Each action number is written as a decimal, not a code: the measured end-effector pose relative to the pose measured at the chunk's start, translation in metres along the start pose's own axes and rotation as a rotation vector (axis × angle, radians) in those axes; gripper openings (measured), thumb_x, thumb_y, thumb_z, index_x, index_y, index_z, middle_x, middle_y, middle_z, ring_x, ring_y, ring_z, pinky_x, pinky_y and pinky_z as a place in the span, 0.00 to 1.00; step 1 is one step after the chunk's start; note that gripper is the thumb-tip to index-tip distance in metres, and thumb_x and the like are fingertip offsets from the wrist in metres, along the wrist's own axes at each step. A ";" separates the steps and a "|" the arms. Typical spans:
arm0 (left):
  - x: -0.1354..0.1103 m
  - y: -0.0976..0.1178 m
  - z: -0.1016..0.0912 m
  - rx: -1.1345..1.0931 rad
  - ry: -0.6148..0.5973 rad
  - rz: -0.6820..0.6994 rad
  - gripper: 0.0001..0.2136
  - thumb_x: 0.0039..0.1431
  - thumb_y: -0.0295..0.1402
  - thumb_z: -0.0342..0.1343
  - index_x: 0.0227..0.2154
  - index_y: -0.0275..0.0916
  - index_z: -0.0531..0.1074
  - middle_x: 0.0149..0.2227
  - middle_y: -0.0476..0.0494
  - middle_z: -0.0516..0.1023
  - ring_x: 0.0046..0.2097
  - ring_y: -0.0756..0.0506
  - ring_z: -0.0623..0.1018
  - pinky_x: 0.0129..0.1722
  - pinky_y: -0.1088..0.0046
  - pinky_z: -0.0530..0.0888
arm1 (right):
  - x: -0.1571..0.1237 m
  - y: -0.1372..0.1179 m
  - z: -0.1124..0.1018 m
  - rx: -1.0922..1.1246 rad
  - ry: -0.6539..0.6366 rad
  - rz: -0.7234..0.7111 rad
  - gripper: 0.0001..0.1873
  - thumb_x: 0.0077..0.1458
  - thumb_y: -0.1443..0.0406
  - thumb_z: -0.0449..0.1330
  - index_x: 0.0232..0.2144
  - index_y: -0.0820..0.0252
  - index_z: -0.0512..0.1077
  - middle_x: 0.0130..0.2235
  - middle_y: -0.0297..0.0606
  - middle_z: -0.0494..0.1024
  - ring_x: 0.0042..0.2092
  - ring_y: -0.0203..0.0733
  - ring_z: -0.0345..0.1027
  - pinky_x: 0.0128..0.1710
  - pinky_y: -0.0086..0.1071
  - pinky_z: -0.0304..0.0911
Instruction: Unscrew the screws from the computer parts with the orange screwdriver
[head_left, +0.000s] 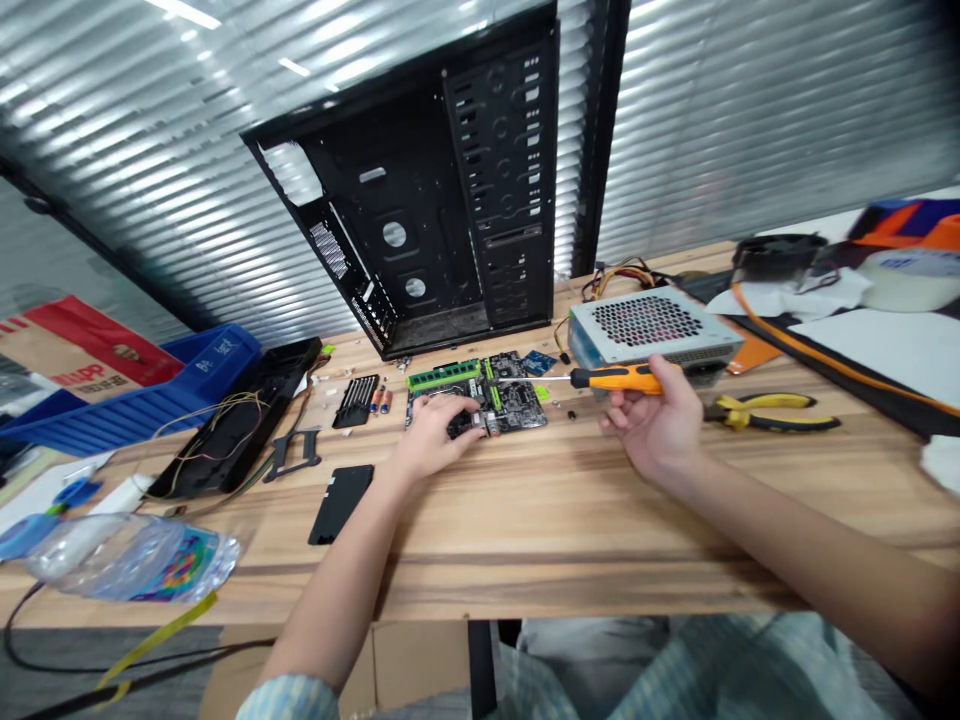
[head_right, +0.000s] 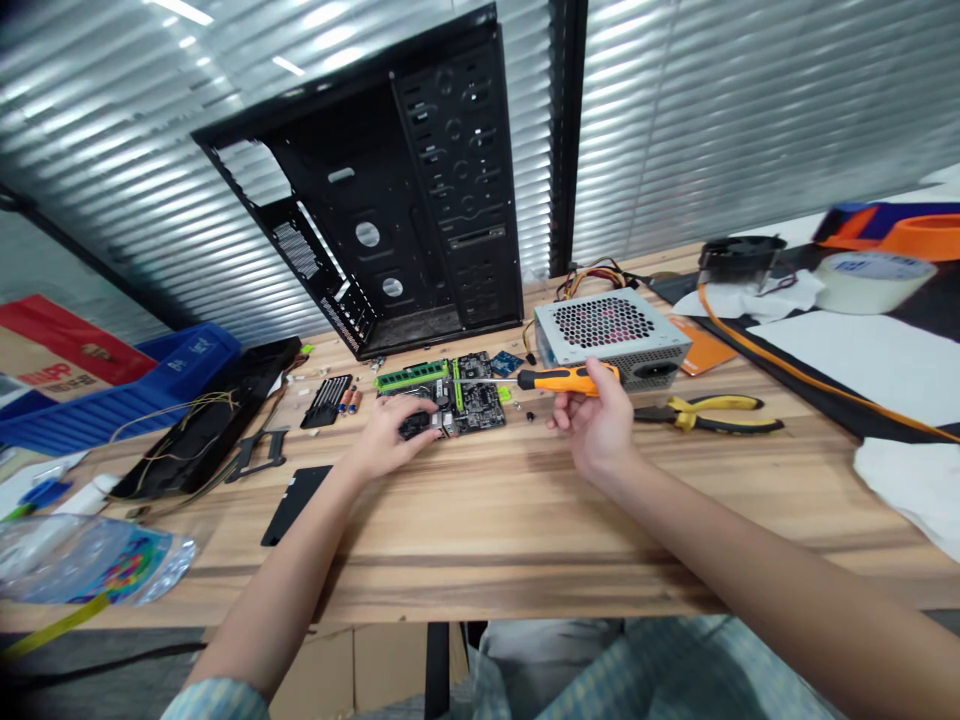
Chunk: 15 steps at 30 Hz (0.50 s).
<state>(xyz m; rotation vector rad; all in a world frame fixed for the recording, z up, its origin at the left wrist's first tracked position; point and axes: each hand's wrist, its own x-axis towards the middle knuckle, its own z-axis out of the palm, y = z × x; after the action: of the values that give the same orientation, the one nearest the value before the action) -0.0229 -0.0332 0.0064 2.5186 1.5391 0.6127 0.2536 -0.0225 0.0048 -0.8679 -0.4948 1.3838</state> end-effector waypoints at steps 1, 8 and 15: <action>0.000 0.000 0.000 -0.001 -0.008 -0.001 0.11 0.59 0.38 0.59 0.44 0.43 0.72 0.47 0.43 0.80 0.51 0.39 0.76 0.52 0.55 0.63 | 0.001 0.001 0.000 -0.012 0.008 -0.016 0.18 0.47 0.50 0.62 0.24 0.57 0.64 0.15 0.28 0.67 0.13 0.30 0.54 0.14 0.27 0.59; 0.000 0.001 -0.001 0.003 -0.017 0.013 0.10 0.60 0.38 0.58 0.43 0.43 0.72 0.46 0.44 0.80 0.51 0.41 0.76 0.52 0.57 0.62 | 0.003 0.009 -0.001 -0.073 0.059 -0.042 0.24 0.41 0.47 0.67 0.27 0.56 0.63 0.16 0.24 0.67 0.12 0.30 0.54 0.12 0.27 0.59; 0.000 0.001 -0.002 0.028 -0.020 0.021 0.10 0.60 0.39 0.56 0.42 0.43 0.72 0.46 0.44 0.80 0.50 0.40 0.76 0.51 0.58 0.62 | -0.002 0.007 0.000 -0.106 -0.021 -0.147 0.25 0.39 0.50 0.70 0.34 0.55 0.65 0.22 0.27 0.74 0.13 0.32 0.60 0.12 0.29 0.61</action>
<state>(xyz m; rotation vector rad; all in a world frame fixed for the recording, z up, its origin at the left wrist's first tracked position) -0.0228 -0.0338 0.0081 2.5558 1.5273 0.5703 0.2486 -0.0244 0.0001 -0.8851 -0.6400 1.2417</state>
